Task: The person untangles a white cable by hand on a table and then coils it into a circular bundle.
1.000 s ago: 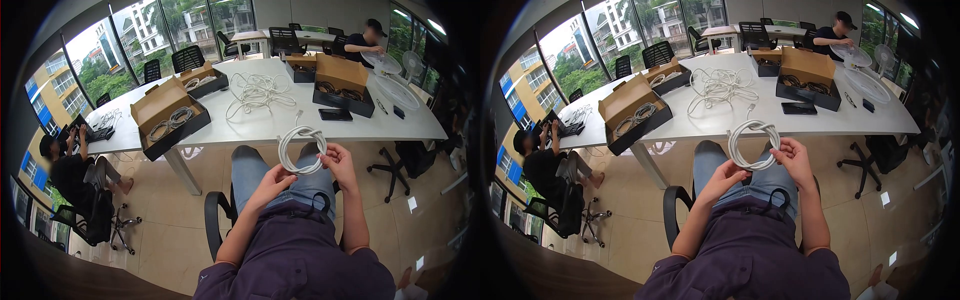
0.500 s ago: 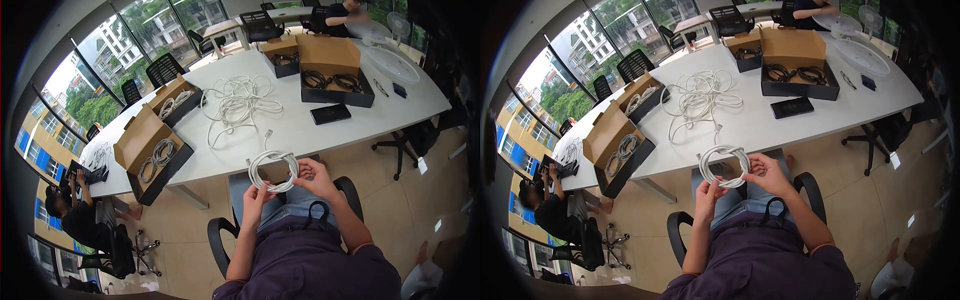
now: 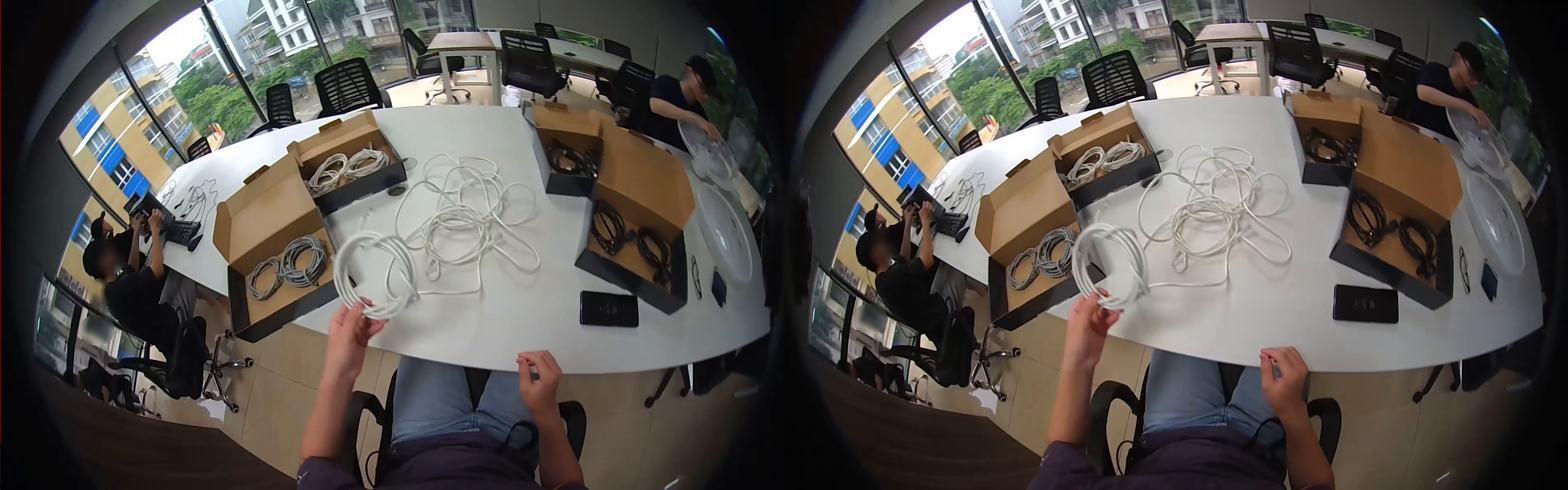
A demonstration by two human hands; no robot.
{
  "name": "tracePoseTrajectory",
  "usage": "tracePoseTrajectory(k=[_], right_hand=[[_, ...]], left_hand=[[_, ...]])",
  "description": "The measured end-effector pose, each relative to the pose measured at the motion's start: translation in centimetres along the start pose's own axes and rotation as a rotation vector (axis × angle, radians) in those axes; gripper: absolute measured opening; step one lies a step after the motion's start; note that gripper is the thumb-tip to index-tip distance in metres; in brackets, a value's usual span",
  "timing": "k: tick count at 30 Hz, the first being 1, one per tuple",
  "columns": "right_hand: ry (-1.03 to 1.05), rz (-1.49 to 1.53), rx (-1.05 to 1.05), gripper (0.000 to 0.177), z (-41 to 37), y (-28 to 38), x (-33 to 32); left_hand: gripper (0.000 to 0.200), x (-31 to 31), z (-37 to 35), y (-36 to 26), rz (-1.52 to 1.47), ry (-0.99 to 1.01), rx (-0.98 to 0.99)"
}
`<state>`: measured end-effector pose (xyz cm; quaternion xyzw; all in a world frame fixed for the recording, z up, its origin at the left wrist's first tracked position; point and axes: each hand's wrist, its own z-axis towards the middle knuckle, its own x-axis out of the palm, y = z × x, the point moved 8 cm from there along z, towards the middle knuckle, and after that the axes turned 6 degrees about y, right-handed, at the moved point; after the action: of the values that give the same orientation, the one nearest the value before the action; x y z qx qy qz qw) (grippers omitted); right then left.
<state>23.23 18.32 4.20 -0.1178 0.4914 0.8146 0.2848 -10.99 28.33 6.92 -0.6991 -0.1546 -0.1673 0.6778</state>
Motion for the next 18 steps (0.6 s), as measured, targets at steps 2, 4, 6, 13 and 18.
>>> tracePoseTrajectory(k=[2, 4, 6, 13, 18], right_hand=[[0.017, -0.128, -0.105, 0.007, 1.4, 0.0, 0.6], [0.039, -0.21, -0.065, 0.009, 2.2, -0.9, 1.5], [0.033, -0.339, -0.04, 0.009, 2.7, -0.5, 2.1], [0.023, -0.433, -0.028, 0.011, 2.4, -1.4, 2.6], [-0.007, -0.475, -0.054, 0.012, 2.4, -1.3, 2.5]], left_hand=[[0.023, -0.7, 3.5, -2.7, -0.131, -0.038, -0.001], [0.023, -2.1, 7.9, -3.8, -0.321, -0.046, -0.083], [0.024, -2.7, 12.6, -5.1, -0.357, 0.021, -0.113], [0.029, -7.1, 31.3, -5.1, -0.099, -0.206, -0.058], [0.053, -7.6, 41.0, -2.5, -0.028, -0.265, -0.055]])
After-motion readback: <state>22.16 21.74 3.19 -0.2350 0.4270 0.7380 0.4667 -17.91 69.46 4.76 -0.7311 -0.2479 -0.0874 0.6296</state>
